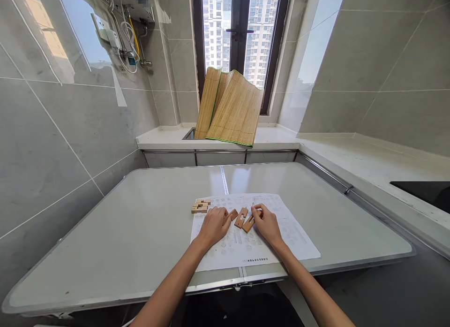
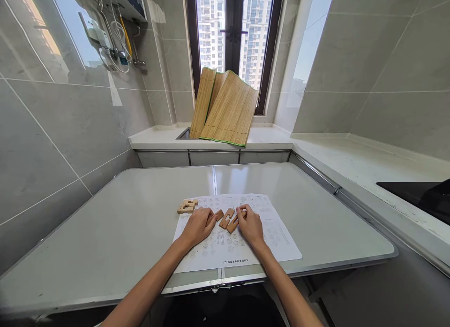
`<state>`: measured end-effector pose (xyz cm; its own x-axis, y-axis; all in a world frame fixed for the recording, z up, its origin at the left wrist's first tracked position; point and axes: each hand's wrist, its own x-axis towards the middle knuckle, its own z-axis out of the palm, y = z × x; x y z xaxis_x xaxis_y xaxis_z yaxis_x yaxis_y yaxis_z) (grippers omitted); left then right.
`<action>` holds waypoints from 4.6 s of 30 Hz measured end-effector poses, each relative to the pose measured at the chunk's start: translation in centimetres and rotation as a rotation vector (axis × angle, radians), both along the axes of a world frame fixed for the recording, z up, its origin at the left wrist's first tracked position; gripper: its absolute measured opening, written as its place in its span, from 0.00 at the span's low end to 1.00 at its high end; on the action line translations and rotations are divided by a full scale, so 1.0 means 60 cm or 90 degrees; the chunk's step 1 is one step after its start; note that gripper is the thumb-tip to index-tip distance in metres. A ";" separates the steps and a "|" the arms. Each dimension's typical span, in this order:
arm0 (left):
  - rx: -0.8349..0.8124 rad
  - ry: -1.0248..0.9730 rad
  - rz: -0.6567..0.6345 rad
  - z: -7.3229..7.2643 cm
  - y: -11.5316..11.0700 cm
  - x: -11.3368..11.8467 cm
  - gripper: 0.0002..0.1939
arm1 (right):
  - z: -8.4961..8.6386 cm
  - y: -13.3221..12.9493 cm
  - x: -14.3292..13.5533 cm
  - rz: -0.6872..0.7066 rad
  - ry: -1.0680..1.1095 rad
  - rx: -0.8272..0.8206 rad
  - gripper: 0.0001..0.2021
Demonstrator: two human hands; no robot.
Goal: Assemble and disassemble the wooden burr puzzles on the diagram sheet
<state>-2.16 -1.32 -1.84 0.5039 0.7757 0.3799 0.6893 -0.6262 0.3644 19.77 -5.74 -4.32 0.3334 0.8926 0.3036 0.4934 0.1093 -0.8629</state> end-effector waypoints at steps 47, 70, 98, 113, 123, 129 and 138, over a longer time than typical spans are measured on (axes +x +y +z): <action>-0.031 -0.063 -0.207 0.034 -0.034 0.001 0.22 | 0.030 -0.021 -0.023 0.358 0.124 -0.100 0.17; 0.027 0.000 -0.119 0.037 -0.003 -0.035 0.02 | 0.015 -0.011 -0.014 0.229 -0.025 -0.021 0.12; 0.059 0.051 -0.135 0.037 -0.004 -0.038 0.10 | 0.016 -0.013 -0.014 0.229 -0.043 -0.028 0.13; 0.085 0.074 -0.249 0.026 -0.038 -0.002 0.11 | 0.008 -0.009 -0.012 0.232 -0.055 -0.010 0.11; 0.084 0.076 -0.242 0.018 -0.041 -0.002 0.11 | 0.013 -0.009 -0.015 0.235 -0.044 -0.028 0.11; 0.088 0.074 -0.247 0.017 -0.041 -0.004 0.12 | 0.023 -0.042 -0.014 0.208 -0.020 -0.061 0.11; 0.099 0.053 -0.259 0.008 -0.038 -0.003 0.11 | -0.001 -0.111 -0.006 0.085 -0.006 -0.075 0.19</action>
<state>-2.35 -3.62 -1.34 0.7902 0.4444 0.4220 0.3980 -0.8958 0.1979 19.40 -12.38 -4.40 0.2066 0.9584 0.1971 0.4891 0.0733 -0.8691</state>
